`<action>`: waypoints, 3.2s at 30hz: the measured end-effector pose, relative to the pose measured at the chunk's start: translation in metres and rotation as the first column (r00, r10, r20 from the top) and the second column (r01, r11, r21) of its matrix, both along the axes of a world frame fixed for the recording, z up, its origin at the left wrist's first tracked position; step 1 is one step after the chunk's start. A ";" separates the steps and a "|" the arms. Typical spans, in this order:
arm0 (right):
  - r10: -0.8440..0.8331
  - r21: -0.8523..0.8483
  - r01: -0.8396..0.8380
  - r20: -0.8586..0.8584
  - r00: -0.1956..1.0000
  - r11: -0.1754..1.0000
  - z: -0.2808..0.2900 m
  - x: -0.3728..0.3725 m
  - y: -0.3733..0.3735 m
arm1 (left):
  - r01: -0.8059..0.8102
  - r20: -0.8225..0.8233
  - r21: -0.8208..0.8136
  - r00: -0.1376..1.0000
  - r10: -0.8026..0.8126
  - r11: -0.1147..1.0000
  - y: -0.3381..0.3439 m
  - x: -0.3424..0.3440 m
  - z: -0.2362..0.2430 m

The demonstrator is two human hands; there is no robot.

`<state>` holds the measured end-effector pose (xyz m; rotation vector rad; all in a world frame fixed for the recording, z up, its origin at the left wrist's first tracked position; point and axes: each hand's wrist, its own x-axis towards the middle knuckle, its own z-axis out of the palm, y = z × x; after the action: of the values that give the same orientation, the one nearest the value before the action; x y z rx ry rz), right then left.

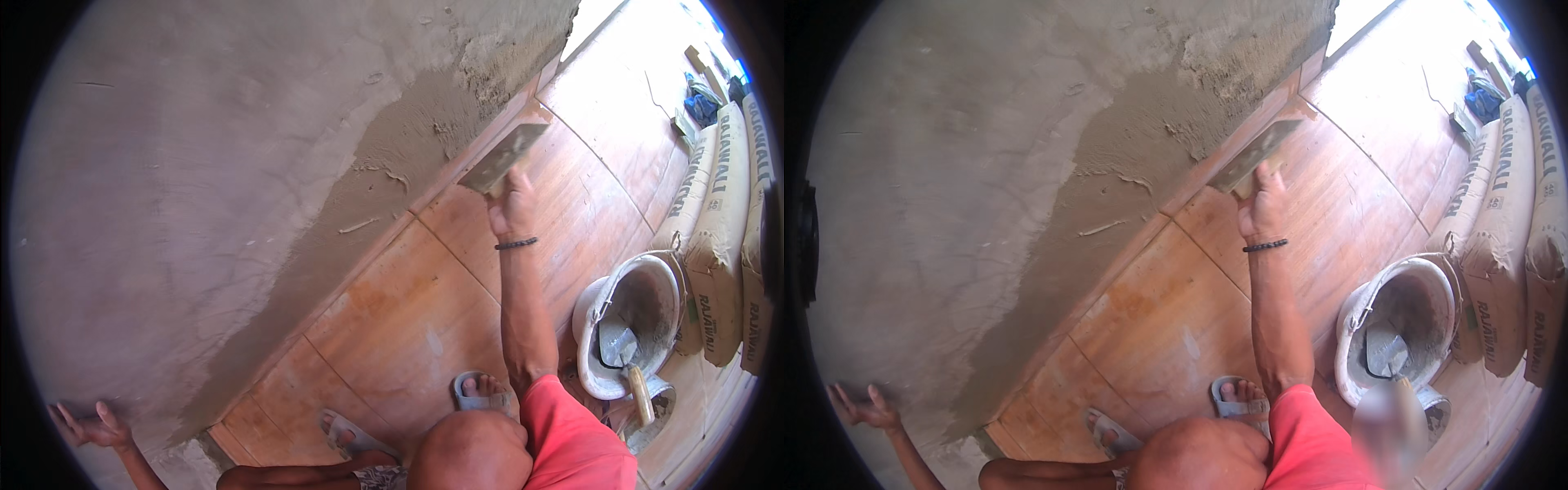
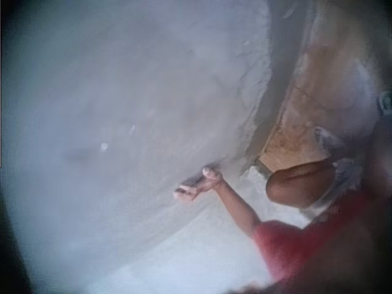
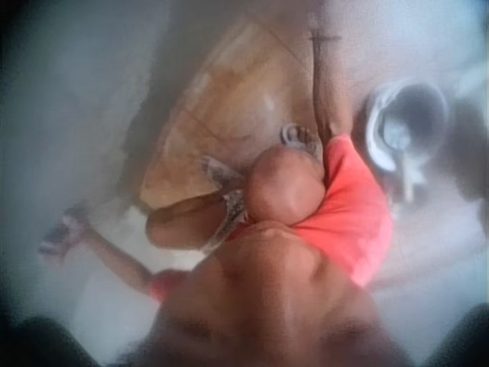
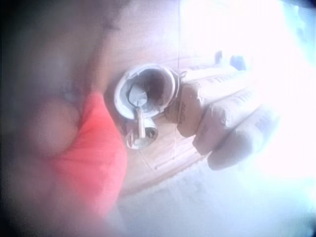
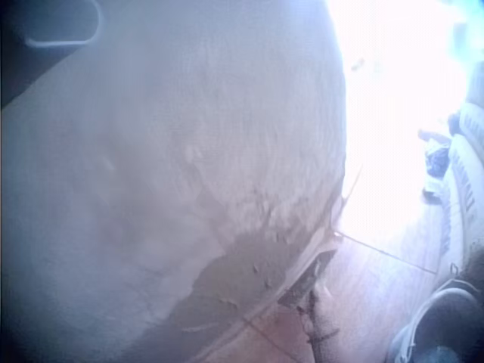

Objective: The person scoops wet cement from a bucket onto a trowel and applies it to a wall, smoothing the surface with a trowel. The person repeats this process to cover a larger area of the wall.

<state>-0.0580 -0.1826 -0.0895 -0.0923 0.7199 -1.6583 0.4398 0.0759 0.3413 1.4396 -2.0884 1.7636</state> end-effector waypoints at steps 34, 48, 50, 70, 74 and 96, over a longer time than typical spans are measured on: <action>0.152 -0.068 -0.143 0.150 0.977 0.987 -0.020 0.058 0.068 | 0.050 0.011 0.047 0.999 -0.051 0.998 -0.009 -0.018 -0.004; -0.019 -0.180 -0.007 -0.143 0.990 0.984 0.096 0.111 0.048 | 0.110 0.031 0.048 0.993 -0.112 0.993 -0.014 -0.024 -0.004; 0.019 -0.184 -0.077 -0.298 0.954 0.980 0.148 0.115 0.058 | 0.131 0.014 0.051 0.991 -0.132 0.990 -0.016 -0.025 -0.005; 0.259 -0.161 -0.237 0.137 0.956 0.958 -0.010 0.101 0.113 | 0.060 0.051 0.037 0.997 -0.062 0.997 -0.015 -0.027 -0.008; 0.229 -0.069 -0.222 0.114 0.967 0.973 -0.001 0.127 0.105 | 0.034 0.062 0.032 0.997 -0.036 0.999 -0.013 -0.028 -0.007; 0.237 -0.050 -0.232 0.134 0.962 0.971 -0.007 0.114 0.105 | 0.068 0.009 0.058 0.998 -0.069 0.996 -0.011 -0.018 -0.005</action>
<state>0.0562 -0.0775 -0.0969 -0.0820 0.5529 -1.4345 0.4213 0.0644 0.3360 1.3574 -2.1842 1.7034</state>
